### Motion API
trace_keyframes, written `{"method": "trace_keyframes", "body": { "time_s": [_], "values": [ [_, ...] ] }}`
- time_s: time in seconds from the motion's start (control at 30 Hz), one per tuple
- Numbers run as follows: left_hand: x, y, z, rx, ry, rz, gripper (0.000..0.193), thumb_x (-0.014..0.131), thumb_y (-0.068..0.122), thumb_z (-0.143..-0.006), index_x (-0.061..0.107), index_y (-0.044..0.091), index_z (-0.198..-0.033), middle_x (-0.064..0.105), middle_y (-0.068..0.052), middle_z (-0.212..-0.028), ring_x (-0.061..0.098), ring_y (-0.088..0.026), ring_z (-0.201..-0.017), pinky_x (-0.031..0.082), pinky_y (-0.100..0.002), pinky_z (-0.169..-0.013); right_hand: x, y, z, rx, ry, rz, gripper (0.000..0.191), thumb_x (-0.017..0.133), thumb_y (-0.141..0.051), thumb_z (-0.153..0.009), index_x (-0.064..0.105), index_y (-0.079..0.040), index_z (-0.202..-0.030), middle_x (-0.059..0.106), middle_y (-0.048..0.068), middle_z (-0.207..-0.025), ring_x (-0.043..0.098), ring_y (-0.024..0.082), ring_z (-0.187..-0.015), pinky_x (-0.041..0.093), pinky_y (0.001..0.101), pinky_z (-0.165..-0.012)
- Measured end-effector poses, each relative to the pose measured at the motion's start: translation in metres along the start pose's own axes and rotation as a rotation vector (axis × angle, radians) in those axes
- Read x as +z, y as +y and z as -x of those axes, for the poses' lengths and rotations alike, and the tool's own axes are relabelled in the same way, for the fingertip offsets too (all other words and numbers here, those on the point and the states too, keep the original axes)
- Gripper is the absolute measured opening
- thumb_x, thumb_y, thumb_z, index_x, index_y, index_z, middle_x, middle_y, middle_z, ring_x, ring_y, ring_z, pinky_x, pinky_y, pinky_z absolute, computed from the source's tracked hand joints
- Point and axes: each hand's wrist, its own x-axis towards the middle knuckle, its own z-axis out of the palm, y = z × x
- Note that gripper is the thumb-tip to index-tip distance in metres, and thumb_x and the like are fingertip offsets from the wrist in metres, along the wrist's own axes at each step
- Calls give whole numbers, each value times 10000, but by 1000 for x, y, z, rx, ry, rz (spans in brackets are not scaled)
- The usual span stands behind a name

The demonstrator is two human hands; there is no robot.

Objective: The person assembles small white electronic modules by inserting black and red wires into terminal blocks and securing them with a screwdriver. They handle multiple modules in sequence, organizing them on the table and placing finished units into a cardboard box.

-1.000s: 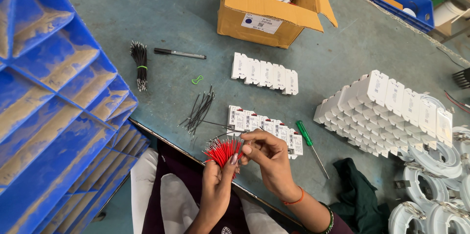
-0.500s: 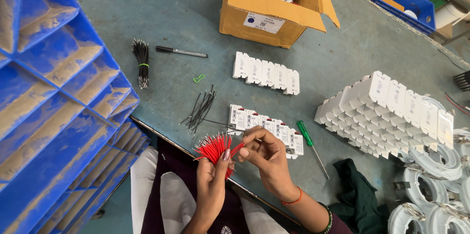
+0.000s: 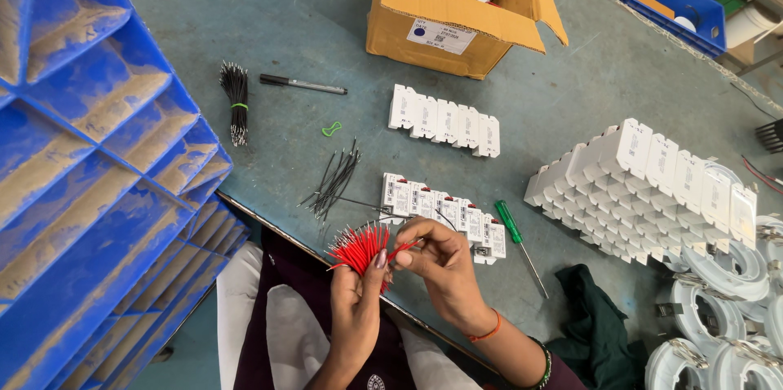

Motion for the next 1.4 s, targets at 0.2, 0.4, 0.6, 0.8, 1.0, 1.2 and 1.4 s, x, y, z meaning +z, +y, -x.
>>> {"method": "trace_keyframes", "body": {
  "time_s": [0.2,0.4,0.6,0.8,1.0,1.2,1.4],
  "values": [
    [-4,-5,-2,24,4,13,166,576,110,-1037,594,-36,-1116,670,-65,-934,592,-68,-806,491,-239,-723,0,1,-2,-10,-3,31,136,748,32,-886,666,4,-992,625,76,-1025,637,128,-899,548,296,-815],
    [1,-3,-1,28,-21,26,169,559,109,-1049,587,-38,-1127,669,-71,-954,593,-76,-830,494,-245,-743,2,7,-3,25,66,-26,131,741,14,-905,624,-22,-951,667,91,-974,657,141,-850,561,305,-778],
    [6,6,-1,7,-42,-25,187,557,126,-1051,614,-47,-1097,701,-87,-958,600,-81,-818,493,-248,-732,2,6,-2,53,154,24,214,738,-25,-897,675,-6,-1100,687,52,-935,652,109,-806,543,264,-748],
    [12,18,5,126,-79,-310,177,564,97,-1020,658,-32,-1098,722,-70,-951,646,-81,-832,516,-243,-729,1,5,-3,76,189,55,206,746,-45,-885,701,4,-1081,710,48,-840,650,96,-722,493,250,-629],
    [13,22,6,121,-43,-418,157,577,83,-998,674,-24,-1059,712,-63,-906,603,-84,-738,477,-251,-639,-2,7,-4,67,174,93,101,760,-51,-905,698,16,-949,710,48,-829,624,86,-699,496,257,-616],
    [12,11,6,77,-16,-182,187,549,122,-1045,625,-47,-1072,699,-67,-932,614,-81,-829,506,-249,-740,0,9,-2,78,187,56,86,742,-46,-912,679,8,-936,690,37,-800,612,89,-673,498,254,-605],
    [6,2,2,38,20,-45,218,554,161,-1067,598,-52,-1047,699,-90,-921,616,-88,-813,502,-255,-739,2,7,-1,-13,44,-29,61,692,-4,-945,634,-7,-960,663,63,-997,630,102,-834,535,271,-767]
  ]
}}
